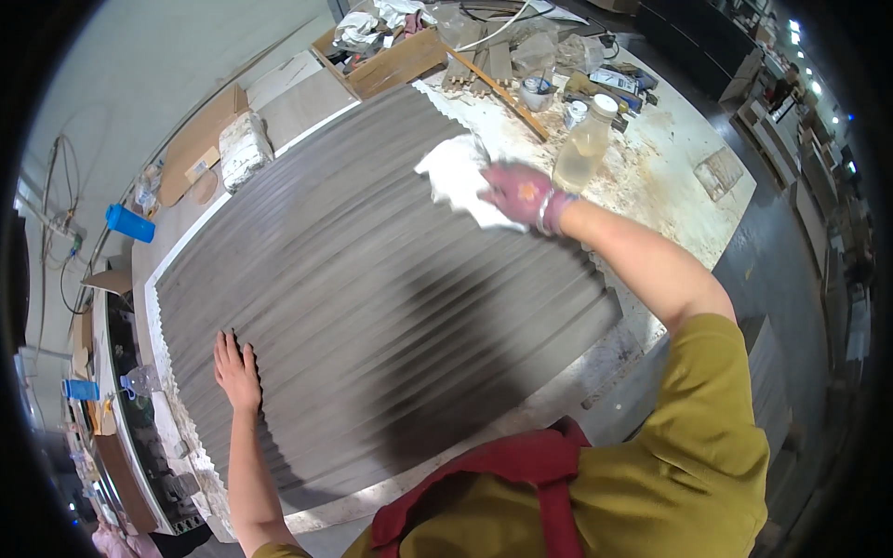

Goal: The person cleans a textured wood panel by hand using a white cloth, wiping the surface and edges repeatedly.

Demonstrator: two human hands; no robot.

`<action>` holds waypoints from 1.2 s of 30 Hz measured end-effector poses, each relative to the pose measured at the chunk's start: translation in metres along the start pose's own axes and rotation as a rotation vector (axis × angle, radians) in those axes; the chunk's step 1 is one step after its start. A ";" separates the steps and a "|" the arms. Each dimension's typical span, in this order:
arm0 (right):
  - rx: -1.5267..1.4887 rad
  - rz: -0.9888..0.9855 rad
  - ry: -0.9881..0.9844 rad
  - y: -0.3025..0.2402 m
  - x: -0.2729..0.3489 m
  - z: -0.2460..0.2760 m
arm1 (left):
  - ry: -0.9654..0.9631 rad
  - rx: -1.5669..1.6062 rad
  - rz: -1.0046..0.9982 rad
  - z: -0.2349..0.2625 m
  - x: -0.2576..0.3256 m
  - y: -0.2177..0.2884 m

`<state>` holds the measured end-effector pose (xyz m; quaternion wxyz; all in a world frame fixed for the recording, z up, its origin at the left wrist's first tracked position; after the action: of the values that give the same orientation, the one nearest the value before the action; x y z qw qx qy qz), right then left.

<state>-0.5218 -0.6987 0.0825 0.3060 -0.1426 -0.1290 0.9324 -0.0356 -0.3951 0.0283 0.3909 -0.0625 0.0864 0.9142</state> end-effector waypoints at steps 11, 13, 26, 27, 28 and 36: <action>-0.017 0.703 -0.242 -0.247 -0.162 -0.150 | -0.072 0.020 0.031 0.017 -0.004 0.003; -0.103 0.654 -0.158 -0.197 -0.158 -0.169 | -0.080 0.038 0.023 0.010 -0.002 0.004; 0.220 -0.015 0.190 0.020 -0.110 -0.013 | -0.068 -0.003 0.081 0.012 0.004 -0.006; 0.480 0.273 -0.099 0.009 -0.101 -0.031 | -0.071 0.010 0.063 0.008 0.000 -0.001; 0.080 0.286 0.040 0.010 -0.090 -0.046 | -0.074 0.016 0.059 0.006 -0.001 -0.003; 0.031 -0.101 0.281 0.022 -0.114 0.049 | 0.062 0.140 -0.037 0.016 -0.058 -0.015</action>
<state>-0.4622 -0.7925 0.1416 0.3699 -0.2605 -0.0775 0.8884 0.0143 -0.4231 0.0525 0.4082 -0.0651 0.1610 0.8962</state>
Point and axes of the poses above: each hand's wrist, its own x-axis away from the middle knuckle, its own z-axis out of the back of the hand, y = z × x, the point moved 2 cm from there along -x, towards the middle knuckle, and after that the axes turned 13 degrees about z, right-handed, at the moved point
